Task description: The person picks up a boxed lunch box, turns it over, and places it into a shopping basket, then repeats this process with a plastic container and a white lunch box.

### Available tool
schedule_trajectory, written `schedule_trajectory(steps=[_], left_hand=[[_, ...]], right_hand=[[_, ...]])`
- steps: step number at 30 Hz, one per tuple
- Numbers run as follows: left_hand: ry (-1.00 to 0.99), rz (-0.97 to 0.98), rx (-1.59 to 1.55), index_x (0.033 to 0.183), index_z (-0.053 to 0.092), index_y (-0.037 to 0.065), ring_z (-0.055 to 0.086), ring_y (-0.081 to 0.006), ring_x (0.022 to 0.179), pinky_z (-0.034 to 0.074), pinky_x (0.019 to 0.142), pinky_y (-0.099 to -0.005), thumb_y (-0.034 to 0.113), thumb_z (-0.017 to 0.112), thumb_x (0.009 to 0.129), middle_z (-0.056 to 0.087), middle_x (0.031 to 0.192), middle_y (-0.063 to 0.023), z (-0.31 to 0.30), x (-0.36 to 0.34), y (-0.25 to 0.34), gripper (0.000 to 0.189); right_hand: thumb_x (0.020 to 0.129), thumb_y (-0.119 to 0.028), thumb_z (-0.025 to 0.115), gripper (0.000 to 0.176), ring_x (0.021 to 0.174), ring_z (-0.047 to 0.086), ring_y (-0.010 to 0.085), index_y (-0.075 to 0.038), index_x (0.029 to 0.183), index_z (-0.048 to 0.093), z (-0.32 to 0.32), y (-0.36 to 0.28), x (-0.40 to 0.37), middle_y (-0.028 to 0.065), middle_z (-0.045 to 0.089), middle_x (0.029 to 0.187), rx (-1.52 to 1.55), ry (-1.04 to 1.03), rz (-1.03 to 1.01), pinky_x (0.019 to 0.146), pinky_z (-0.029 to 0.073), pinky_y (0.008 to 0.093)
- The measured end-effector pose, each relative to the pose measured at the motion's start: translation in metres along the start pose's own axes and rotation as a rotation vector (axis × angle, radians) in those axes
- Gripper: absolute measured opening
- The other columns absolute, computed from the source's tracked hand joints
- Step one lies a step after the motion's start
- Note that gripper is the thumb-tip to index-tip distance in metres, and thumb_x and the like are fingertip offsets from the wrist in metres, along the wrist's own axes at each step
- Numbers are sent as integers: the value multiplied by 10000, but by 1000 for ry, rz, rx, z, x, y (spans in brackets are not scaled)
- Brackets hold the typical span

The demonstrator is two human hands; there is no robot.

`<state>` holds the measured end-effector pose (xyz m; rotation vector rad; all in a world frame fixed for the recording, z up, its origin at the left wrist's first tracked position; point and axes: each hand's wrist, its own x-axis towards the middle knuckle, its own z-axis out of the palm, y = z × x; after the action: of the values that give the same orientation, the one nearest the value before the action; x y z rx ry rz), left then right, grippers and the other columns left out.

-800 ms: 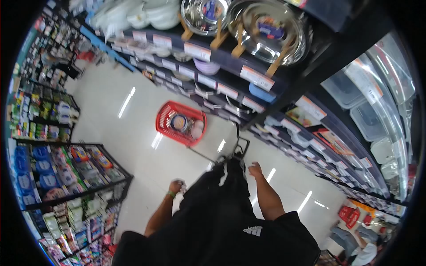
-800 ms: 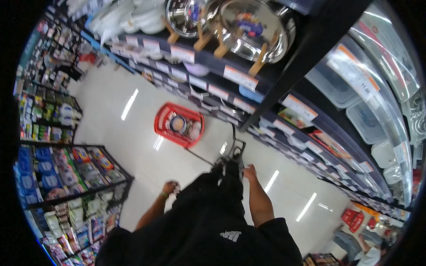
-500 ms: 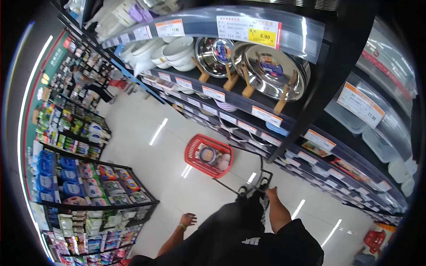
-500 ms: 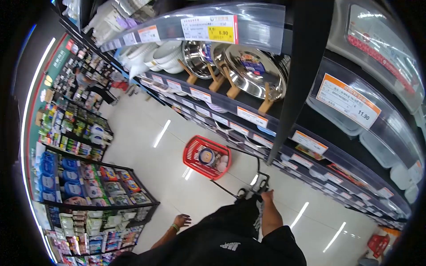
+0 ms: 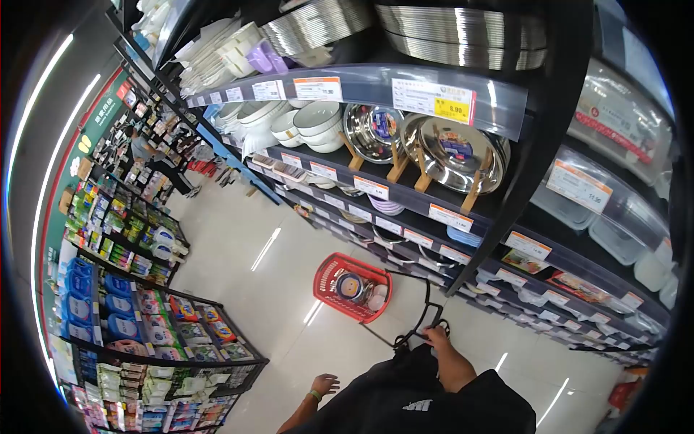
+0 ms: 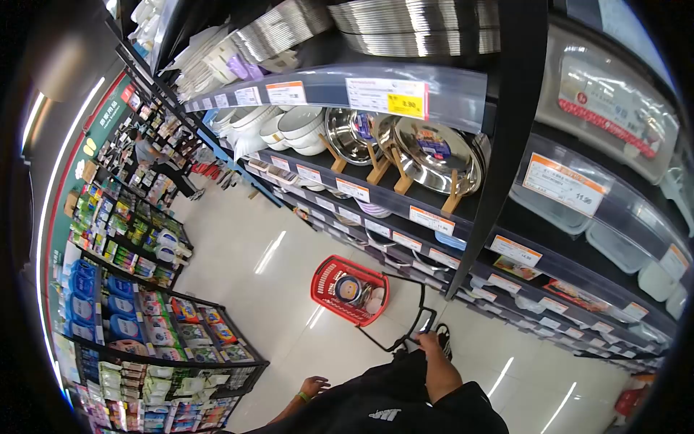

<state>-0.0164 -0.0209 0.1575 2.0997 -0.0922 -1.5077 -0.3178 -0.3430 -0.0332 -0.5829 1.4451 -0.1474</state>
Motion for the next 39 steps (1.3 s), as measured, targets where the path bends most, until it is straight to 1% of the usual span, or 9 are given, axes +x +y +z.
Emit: schedule_trajectory(steps=[4, 6, 10, 13, 21, 26, 31, 34, 39], left_hand=[[-177, 362, 358, 1203, 620, -15, 743, -284, 864, 626, 689, -390, 124, 562, 967, 732, 1068, -177, -16, 46, -40, 280], [-103, -2, 107, 1208, 619, -7, 735, -271, 834, 624, 675, -386, 142, 575, 966, 731, 1058, -176, -11, 40, -25, 287], [-295, 238, 345, 1219, 622, 13, 726, -275, 836, 620, 682, -417, 136, 574, 961, 729, 1050, -161, -11, 96, -44, 290], [-206, -101, 24, 1224, 621, 25, 724, -299, 890, 611, 712, -438, 111, 555, 960, 716, 1103, -159, 12, 85, 2, 285], [-273, 28, 3, 1237, 609, 17, 727, -339, 921, 614, 714, -442, 112, 503, 983, 714, 1108, -184, 43, 83, 30, 292], [-388, 418, 513, 1238, 613, 18, 724, -307, 891, 610, 723, -435, 127, 496, 989, 720, 1103, -173, 58, 105, -9, 297], [-348, 330, 633, 1222, 617, 6, 718, -309, 902, 609, 751, -441, 121, 523, 975, 719, 1100, -171, 102, 64, -25, 288], [-245, 54, 183, 1217, 606, -15, 716, -334, 900, 606, 757, -457, 92, 531, 961, 713, 1093, -193, 154, 53, -31, 288], [-264, 150, 124, 1192, 606, -22, 709, -360, 951, 613, 780, -485, 131, 595, 928, 688, 1116, -202, 226, 15, -44, 305]], right_hand=[[834, -119, 776, 237, 1019, 632, 225, -80, 1050, 688, 8, -4, -21, 57, 660, 1062, -46, -117, -2, 851, 580, 429], [826, -117, 790, 284, 1017, 635, 222, -64, 1076, 665, 17, 15, 6, 69, 652, 1047, -15, -80, -43, 844, 597, 423], [798, -104, 792, 364, 896, 628, 229, -51, 1102, 599, 33, 5, -57, 89, 626, 983, 34, -56, -105, 715, 588, 373], [805, -78, 776, 218, 796, 671, 252, -48, 986, 657, 29, 10, -88, 113, 675, 908, 70, 19, -147, 627, 596, 368], [775, -142, 757, 365, 757, 743, 284, 124, 1000, 649, -31, 60, -62, 201, 717, 918, -37, 284, -231, 553, 607, 399], [766, -213, 746, 300, 699, 750, 247, 48, 911, 712, -74, 70, -105, 148, 735, 780, -143, 441, -194, 618, 610, 346], [831, -266, 629, 348, 858, 740, 353, 28, 998, 707, -135, 86, -173, 223, 738, 943, -427, 542, -196, 877, 576, 425], [804, -316, 662, 382, 966, 719, 357, -5, 1023, 691, -185, 129, -156, 186, 746, 922, -400, 636, -182, 927, 551, 443], [854, -280, 621, 356, 1037, 695, 382, -19, 1081, 705, -263, 185, -184, 219, 726, 1056, -358, 799, -106, 952, 532, 458]])
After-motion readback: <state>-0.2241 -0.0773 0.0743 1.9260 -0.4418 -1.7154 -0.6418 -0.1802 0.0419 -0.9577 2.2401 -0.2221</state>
